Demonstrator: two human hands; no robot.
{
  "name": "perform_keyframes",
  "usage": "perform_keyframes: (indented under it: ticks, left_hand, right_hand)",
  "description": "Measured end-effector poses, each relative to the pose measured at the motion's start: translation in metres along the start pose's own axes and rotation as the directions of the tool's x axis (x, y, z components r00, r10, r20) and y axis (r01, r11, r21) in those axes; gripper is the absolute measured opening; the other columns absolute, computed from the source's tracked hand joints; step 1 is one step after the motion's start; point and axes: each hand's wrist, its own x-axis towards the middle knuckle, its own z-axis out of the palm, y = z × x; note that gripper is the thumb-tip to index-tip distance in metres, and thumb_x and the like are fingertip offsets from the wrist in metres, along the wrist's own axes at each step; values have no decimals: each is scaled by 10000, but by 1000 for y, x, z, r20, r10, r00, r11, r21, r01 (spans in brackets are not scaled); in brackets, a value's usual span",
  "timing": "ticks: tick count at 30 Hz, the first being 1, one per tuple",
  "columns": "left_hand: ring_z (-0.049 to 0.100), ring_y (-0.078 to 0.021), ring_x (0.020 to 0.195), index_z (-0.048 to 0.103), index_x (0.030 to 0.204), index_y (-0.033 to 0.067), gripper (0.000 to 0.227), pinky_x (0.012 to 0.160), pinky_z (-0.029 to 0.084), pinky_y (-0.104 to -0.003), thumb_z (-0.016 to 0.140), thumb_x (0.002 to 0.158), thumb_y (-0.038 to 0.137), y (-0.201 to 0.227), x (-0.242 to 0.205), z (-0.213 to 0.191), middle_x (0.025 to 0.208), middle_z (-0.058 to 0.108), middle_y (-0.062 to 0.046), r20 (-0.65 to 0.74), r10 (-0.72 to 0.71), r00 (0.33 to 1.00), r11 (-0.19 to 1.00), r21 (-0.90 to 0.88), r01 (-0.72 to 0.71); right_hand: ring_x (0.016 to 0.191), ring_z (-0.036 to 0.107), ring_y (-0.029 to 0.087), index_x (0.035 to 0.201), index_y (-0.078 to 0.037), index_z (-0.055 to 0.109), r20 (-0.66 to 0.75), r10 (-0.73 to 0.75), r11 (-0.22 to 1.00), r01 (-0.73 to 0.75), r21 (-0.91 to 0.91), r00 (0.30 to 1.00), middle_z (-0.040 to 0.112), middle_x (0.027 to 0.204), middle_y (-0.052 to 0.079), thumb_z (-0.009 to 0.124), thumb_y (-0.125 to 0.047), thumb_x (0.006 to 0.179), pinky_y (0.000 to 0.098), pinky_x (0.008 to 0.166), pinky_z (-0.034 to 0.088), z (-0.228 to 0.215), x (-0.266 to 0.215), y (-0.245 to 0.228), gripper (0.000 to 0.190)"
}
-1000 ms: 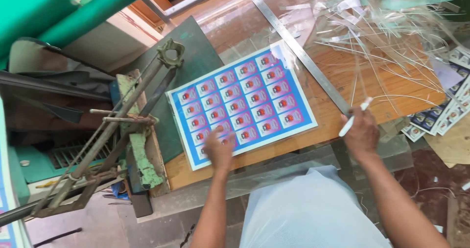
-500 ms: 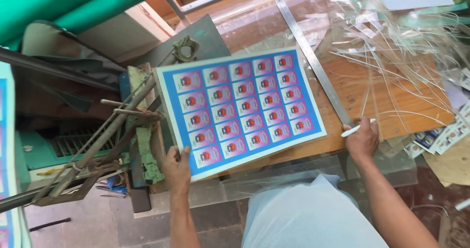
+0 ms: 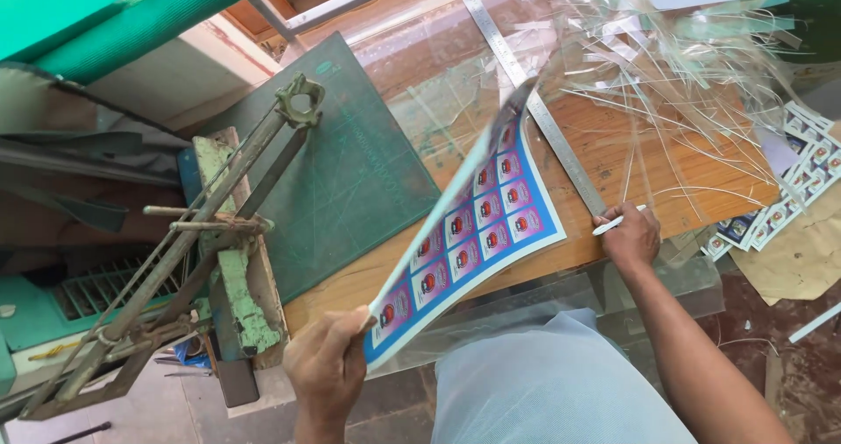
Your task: Cutting, aligning, and preparing printed ID cards with plastic lamination sheets.
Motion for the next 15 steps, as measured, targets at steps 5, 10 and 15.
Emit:
perform_keyframes:
  ticks: [5, 10, 15]
  left_hand:
    - [732, -205, 732, 729, 1015, 97, 262, 609, 549, -331, 772, 774, 1, 12, 6, -1, 860, 729, -49, 24, 64, 998, 998, 20, -64]
    - [731, -197, 754, 723, 1030, 87, 256, 623, 555, -318, 782, 788, 31, 21, 9, -4, 870, 724, -55, 24, 107, 994, 994, 17, -108]
    - [482, -66, 537, 705, 870, 57, 136, 475, 354, -265, 745, 941, 165, -17, -26, 17, 649, 608, 7, -109, -519, 848, 854, -106, 509]
  right_hand:
    - [1097, 589, 385, 1033, -135, 737, -134, -72, 994, 81, 66, 988, 628, 1082, 166, 871, -309, 834, 491, 926, 458, -5, -15, -4, 296]
    - [1106, 584, 390, 1073, -144, 746, -133, -60, 993, 72, 91, 989, 613, 1092, 170, 866, -303, 843, 491, 937, 455, -4, -9, -1, 305]
    - [1088, 591, 378, 969, -132, 748, 68, 32, 996, -37, 77, 997, 611, 1065, 163, 863, -312, 813, 492, 888, 473, -17, 3, -3, 264]
